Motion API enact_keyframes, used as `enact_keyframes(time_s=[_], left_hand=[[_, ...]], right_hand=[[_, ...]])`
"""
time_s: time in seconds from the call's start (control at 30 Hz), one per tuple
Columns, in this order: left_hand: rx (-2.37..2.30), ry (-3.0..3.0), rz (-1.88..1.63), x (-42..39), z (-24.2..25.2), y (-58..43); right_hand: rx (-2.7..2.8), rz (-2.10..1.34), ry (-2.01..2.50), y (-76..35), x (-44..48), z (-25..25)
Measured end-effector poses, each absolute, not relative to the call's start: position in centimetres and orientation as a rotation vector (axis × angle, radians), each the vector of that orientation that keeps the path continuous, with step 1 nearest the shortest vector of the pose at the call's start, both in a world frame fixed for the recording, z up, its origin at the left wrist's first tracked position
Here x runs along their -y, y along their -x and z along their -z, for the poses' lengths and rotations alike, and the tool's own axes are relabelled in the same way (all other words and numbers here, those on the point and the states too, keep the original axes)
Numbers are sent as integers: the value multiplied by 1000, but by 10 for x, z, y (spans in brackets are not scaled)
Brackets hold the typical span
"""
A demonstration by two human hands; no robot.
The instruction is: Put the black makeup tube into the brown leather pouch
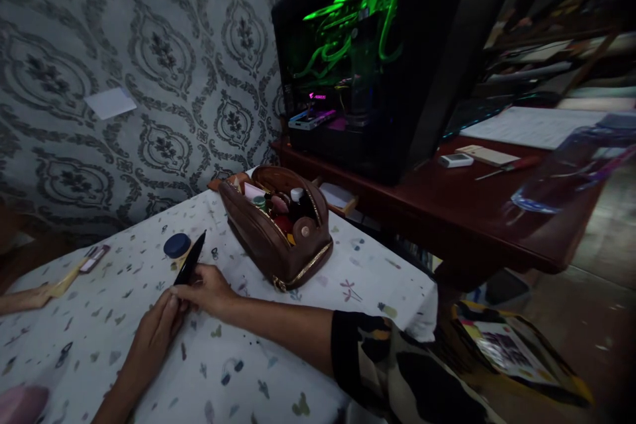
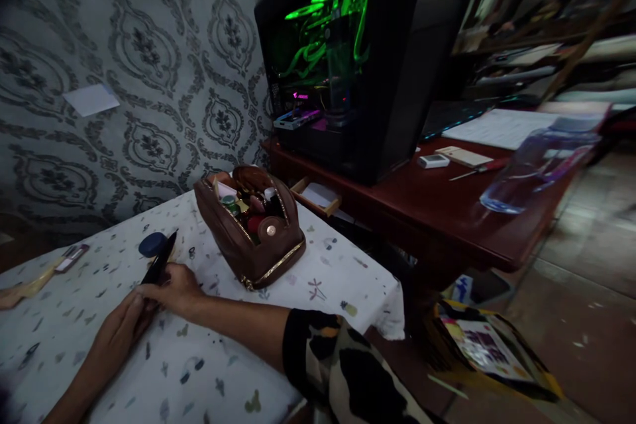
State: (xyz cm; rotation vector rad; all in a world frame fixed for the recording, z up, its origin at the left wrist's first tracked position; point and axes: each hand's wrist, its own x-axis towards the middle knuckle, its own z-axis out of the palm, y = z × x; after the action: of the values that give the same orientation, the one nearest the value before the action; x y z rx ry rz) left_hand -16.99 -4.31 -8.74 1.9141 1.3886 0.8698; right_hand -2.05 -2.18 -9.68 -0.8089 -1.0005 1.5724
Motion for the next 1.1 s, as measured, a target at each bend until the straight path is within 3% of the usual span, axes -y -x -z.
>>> enact_keyframes(time_s=[1.1], left_hand=[[-1455, -2211, -648, 46, 82, 164]], right_hand=[[1209, -1289, 911, 23, 15, 114]])
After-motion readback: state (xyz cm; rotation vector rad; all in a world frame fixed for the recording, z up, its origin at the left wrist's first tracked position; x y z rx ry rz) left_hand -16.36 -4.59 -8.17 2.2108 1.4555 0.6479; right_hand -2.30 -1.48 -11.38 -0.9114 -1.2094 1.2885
